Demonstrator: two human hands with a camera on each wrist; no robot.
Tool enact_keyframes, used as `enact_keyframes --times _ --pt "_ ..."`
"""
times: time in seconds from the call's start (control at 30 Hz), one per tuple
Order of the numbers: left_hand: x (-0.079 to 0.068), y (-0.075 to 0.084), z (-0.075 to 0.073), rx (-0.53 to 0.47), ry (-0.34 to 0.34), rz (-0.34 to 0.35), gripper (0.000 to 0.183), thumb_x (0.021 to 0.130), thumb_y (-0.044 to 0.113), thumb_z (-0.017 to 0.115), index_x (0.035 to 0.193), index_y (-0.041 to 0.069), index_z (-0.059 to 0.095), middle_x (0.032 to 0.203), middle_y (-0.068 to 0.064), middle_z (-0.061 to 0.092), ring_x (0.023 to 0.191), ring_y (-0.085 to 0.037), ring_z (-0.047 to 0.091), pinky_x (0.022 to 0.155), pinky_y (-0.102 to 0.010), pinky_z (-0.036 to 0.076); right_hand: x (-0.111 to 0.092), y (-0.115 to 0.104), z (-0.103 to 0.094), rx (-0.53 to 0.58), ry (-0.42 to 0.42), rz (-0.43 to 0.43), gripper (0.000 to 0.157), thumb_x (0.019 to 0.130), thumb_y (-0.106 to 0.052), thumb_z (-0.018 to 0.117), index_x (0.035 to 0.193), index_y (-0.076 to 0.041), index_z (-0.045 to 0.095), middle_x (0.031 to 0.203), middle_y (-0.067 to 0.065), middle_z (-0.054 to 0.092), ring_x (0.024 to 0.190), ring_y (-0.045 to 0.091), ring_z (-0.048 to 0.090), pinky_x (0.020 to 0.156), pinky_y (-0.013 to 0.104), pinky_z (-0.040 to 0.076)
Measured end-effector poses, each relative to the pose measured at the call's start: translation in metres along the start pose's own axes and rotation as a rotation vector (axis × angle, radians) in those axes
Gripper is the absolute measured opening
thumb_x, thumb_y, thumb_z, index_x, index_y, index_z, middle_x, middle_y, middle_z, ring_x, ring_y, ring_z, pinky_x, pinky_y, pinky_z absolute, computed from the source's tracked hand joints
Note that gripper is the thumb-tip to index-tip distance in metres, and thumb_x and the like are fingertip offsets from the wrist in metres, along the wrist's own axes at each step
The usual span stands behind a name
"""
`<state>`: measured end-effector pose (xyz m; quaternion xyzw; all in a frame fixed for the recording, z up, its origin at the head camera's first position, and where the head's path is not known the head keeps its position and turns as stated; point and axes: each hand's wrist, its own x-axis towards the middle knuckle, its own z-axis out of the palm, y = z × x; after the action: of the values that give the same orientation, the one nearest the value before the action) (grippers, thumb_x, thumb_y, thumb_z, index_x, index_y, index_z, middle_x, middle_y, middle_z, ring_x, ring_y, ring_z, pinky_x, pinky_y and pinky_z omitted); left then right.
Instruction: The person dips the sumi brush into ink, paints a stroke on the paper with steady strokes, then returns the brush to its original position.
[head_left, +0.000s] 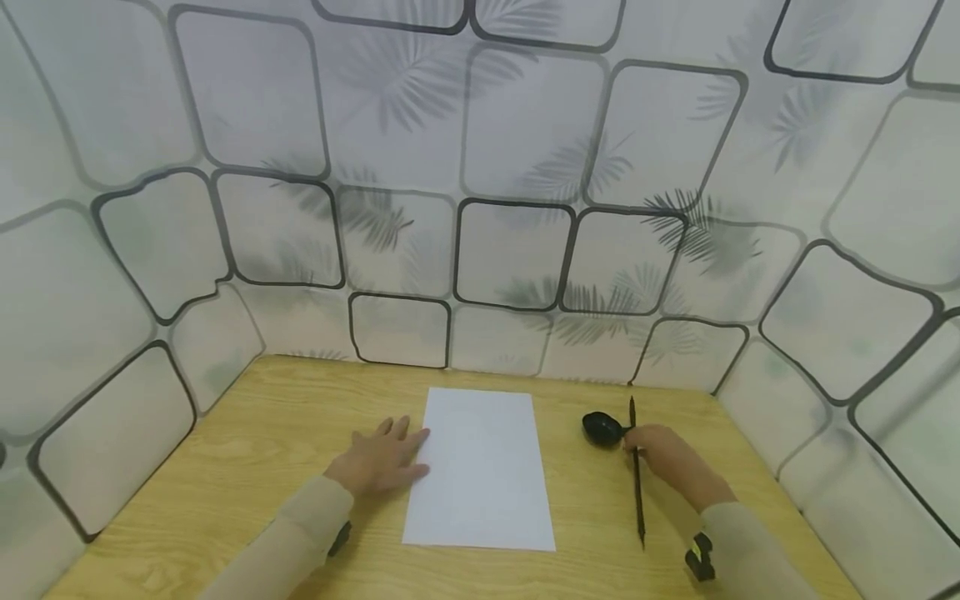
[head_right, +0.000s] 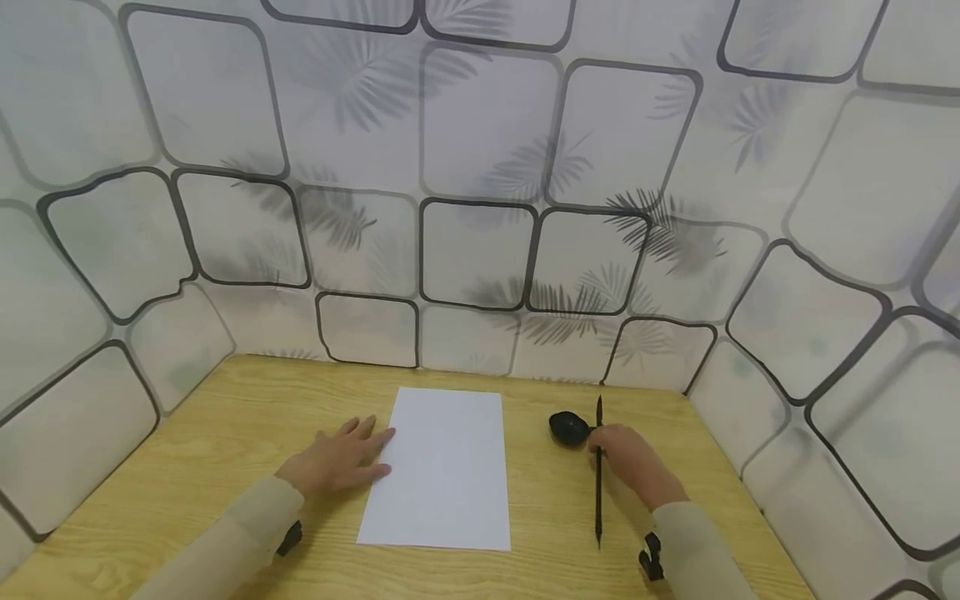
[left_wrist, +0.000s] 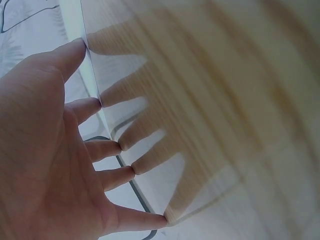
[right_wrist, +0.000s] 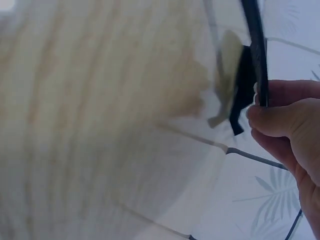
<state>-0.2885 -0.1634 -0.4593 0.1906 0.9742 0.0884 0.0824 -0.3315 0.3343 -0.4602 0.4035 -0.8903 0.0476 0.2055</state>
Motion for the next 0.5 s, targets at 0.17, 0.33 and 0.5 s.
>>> enact_keyframes --times 0.17,0.33,0.5 --pt "0.0 0.0 -0.001 -0.007 -0.001 -0.002 0.071 0.103 0.06 0.047 0.161 0.02 0.037 0.168 -0.026 0.028 0.152 -0.054 0.028 0.105 -0.09 0.024 0.011 -0.001 -0.012 -0.036 0.117 -0.035 0.029 0.069 0.014 0.082 0.087 -0.008 0.075 0.087 0.005 0.077 0.079 0.024 0.072 0.068 0.034 0.062" --pt "0.001 0.0 -0.001 -0.008 -0.004 -0.004 0.071 0.103 0.06 0.048 0.161 0.02 0.038 0.167 -0.026 0.028 0.152 -0.054 0.029 0.105 -0.09 0.023 0.021 -0.007 -0.02 -0.065 0.216 -0.049 0.03 0.073 0.01 0.082 0.095 -0.009 0.075 0.09 0.006 0.077 0.079 0.024 0.072 0.067 0.034 0.062" --pt "0.001 0.001 -0.002 -0.006 -0.006 -0.005 0.071 0.103 0.06 0.048 0.16 0.02 0.038 0.167 -0.026 0.028 0.152 -0.054 0.029 0.105 -0.09 0.024 0.03 -0.01 -0.024 -0.035 0.341 -0.125 0.02 0.1 -0.015 0.058 0.097 -0.003 0.075 0.088 0.009 0.077 0.075 0.024 0.074 0.065 0.032 0.062"
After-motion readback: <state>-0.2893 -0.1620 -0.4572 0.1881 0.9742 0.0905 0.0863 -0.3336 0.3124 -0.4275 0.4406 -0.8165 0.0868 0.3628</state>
